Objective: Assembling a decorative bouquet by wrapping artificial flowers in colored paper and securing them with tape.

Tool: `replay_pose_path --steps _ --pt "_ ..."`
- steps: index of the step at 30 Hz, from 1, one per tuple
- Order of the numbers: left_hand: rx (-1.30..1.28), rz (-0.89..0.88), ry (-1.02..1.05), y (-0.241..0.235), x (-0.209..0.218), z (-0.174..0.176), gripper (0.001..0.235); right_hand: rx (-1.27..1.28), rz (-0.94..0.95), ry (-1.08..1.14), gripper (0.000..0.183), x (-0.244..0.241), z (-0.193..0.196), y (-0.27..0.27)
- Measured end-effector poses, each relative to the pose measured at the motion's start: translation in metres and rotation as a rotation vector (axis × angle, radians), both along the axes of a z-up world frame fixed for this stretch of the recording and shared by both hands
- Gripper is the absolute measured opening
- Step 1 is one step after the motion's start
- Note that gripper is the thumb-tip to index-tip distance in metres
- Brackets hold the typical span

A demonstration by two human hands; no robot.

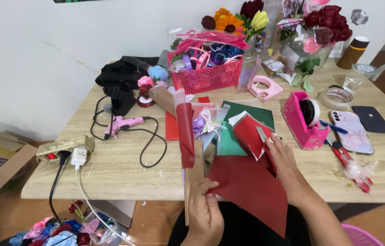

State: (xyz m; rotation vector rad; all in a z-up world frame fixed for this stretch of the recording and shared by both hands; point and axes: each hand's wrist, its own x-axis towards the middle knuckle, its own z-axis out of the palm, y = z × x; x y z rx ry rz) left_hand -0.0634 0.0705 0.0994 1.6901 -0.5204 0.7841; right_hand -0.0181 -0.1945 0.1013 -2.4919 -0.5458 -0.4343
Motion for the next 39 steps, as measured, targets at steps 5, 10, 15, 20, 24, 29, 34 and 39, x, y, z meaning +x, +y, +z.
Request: replay_pose_path --steps 5,10,15,20,24,29,34,39 --pt "-0.306 -0.174 0.055 -0.014 -0.018 0.021 0.023 0.169 0.201 -0.249 0.054 -0.047 0.002 0.023" --pt "-0.269 -0.634 0.067 -0.036 -0.043 0.0 0.144 0.217 0.123 -0.476 0.026 -0.083 0.002 0.058" --pt "-0.248 -0.599 0.377 -0.032 -0.059 0.006 0.093 -0.165 0.173 -0.548 0.036 -0.108 0.016 0.09" --pt "-1.039 -0.673 0.69 -0.017 -0.038 0.003 0.055 0.096 0.158 -0.182 0.073 -0.12 0.041 0.057" --pt "-1.024 -0.57 0.873 -0.008 -0.032 -0.009 0.059 0.415 -0.281 -0.102 0.081 -0.108 0.046 0.044" --pt "-1.017 -0.749 0.997 -0.005 -0.04 0.014 0.062 0.609 -0.332 0.22 0.074 -0.095 0.019 0.029" --pt "-0.972 -0.719 0.957 -0.004 -0.036 0.009 0.05 0.716 -0.43 0.14 0.052 -0.089 0.007 0.028" --pt "-1.066 -0.638 1.0 -0.006 -0.028 -0.017 0.053 0.789 -0.368 0.388 0.065 -0.097 0.044 0.032"
